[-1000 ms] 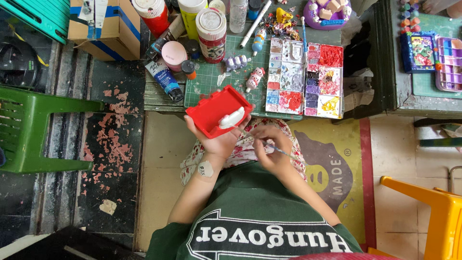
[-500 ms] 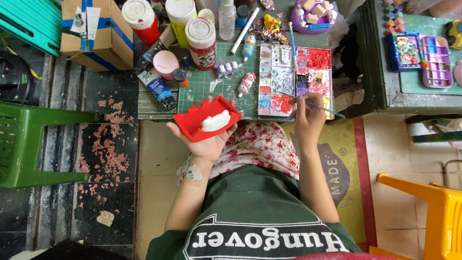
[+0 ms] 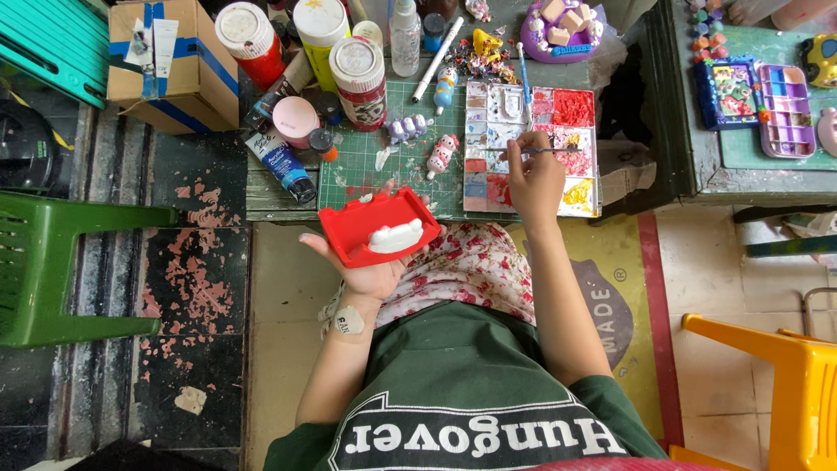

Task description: The person paints a small red ceramic figurine with white and pink paint using a fine brush. They repeatedly dip the brush into a paint palette and apply paint to the figurine's surface, rotating it to reach different areas.

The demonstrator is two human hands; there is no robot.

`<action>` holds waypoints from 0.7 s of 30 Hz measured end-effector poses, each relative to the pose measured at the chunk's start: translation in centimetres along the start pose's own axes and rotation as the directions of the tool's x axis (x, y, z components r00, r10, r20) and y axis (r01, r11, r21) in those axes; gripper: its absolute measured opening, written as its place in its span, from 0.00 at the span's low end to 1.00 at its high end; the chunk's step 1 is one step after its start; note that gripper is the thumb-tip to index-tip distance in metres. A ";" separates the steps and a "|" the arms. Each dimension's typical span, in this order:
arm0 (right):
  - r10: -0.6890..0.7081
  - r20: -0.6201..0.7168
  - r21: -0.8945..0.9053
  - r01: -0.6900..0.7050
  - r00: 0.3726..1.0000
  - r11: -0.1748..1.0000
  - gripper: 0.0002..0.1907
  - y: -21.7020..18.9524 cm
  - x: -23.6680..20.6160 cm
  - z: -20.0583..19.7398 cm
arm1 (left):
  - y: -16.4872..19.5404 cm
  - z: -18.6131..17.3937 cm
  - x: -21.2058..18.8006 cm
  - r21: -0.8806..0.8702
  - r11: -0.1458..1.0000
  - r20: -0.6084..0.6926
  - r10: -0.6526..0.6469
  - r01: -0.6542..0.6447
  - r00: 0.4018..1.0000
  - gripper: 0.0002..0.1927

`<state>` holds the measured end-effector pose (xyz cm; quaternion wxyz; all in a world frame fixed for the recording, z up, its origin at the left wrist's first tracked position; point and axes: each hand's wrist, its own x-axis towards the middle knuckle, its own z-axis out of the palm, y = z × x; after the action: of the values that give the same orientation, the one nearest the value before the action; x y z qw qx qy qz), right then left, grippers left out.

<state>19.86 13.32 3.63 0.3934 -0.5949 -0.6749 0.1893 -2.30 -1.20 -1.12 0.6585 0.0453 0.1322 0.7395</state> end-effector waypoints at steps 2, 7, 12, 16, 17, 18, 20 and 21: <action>-0.085 -0.034 -0.023 0.084 0.996 0.996 0.08 0.1 -0.1 0.0 | -0.1 -0.1 0.0 0.072 0.997 -0.004 0.011 -0.011 1.000 0.54; -0.063 -0.024 0.019 0.063 0.998 0.998 0.07 0.3 -0.1 0.2 | -0.4 0.0 -0.1 0.179 0.981 0.064 0.068 -0.079 0.996 0.53; -0.122 0.046 0.031 0.121 0.991 0.992 0.07 0.4 -0.3 0.3 | -0.5 0.1 0.0 0.225 0.968 0.092 0.095 -0.113 0.991 0.55; -0.174 0.077 -0.009 0.175 0.982 0.985 0.07 0.3 -0.1 0.3 | -0.4 0.5 0.0 0.258 0.964 0.055 0.053 -0.066 0.997 0.55; -0.185 0.083 -0.026 0.188 0.979 0.982 0.07 0.2 0.0 0.3 | -0.4 0.7 0.0 0.269 0.962 0.050 0.038 -0.050 0.998 0.55; -0.187 0.080 -0.009 0.188 0.979 0.982 0.06 0.2 0.1 0.2 | -0.3 0.9 -0.1 0.279 0.960 0.045 0.024 -0.035 0.999 0.55; -0.184 0.076 0.023 0.183 0.980 0.983 0.06 0.1 0.2 0.2 | -0.4 1.3 0.0 0.294 0.955 0.016 0.047 -0.049 0.999 0.53; -0.153 0.113 0.031 0.150 0.982 0.988 0.05 0.1 0.2 0.2 | -0.4 1.4 -0.1 0.302 0.952 0.000 0.057 -0.054 0.998 0.52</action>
<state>19.78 13.57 3.51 0.3738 -0.5254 -0.7376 0.2004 -1.57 -1.05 0.13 0.6223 0.1457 0.2450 0.7290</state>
